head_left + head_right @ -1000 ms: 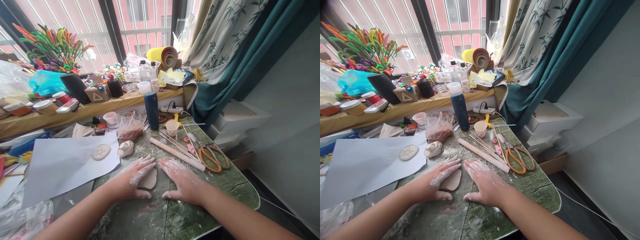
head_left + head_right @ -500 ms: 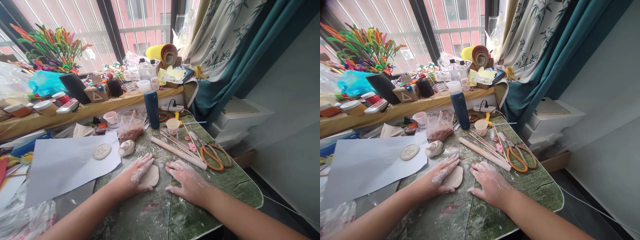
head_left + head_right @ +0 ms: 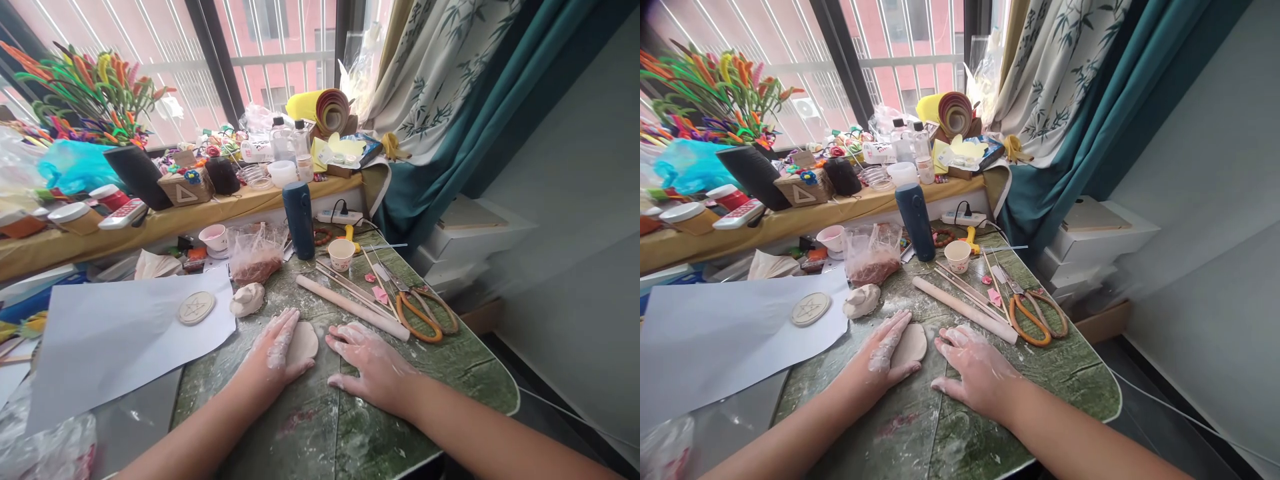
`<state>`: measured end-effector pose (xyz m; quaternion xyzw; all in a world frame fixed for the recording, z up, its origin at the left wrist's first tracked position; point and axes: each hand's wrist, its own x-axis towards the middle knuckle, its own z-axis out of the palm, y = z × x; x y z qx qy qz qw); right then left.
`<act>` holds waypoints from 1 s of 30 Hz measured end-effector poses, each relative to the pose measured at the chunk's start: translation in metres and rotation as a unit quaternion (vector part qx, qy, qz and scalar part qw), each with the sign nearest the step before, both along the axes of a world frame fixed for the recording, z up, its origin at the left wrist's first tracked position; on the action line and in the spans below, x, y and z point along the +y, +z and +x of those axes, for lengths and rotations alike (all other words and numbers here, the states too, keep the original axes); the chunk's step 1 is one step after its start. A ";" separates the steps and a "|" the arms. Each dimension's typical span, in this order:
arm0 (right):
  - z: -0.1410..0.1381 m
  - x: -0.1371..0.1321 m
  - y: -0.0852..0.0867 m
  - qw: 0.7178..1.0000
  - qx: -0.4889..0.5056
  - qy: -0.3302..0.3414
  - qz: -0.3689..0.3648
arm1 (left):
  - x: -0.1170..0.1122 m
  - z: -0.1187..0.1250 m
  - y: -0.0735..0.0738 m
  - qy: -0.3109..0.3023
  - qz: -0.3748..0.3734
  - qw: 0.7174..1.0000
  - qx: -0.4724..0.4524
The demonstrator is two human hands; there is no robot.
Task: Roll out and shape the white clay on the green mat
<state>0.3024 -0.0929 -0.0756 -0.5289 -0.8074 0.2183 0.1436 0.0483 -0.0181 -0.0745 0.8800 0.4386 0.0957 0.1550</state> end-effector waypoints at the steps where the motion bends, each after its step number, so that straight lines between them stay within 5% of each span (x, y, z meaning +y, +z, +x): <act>1: 0.000 0.000 0.000 1.000 0.001 -0.001 -0.001 | -0.001 0.001 -0.003 0.005 0.010 1.000 -0.007; 15: 0.001 0.001 0.000 0.999 0.016 -0.006 -0.031 | 0.000 0.020 -0.006 0.050 0.043 0.997 -0.032; 20: 0.001 0.001 -0.001 0.999 0.019 -0.003 -0.038 | 0.003 0.009 0.012 0.012 0.032 0.999 0.037; 26: 0.001 0.000 -0.002 0.999 0.030 -0.008 -0.029 | 0.014 -0.003 0.029 -0.111 -0.019 0.991 0.077; 30: 0.001 0.000 -0.001 0.999 0.024 -0.004 -0.023 | 0.017 0.001 0.029 -0.095 -0.030 0.992 0.078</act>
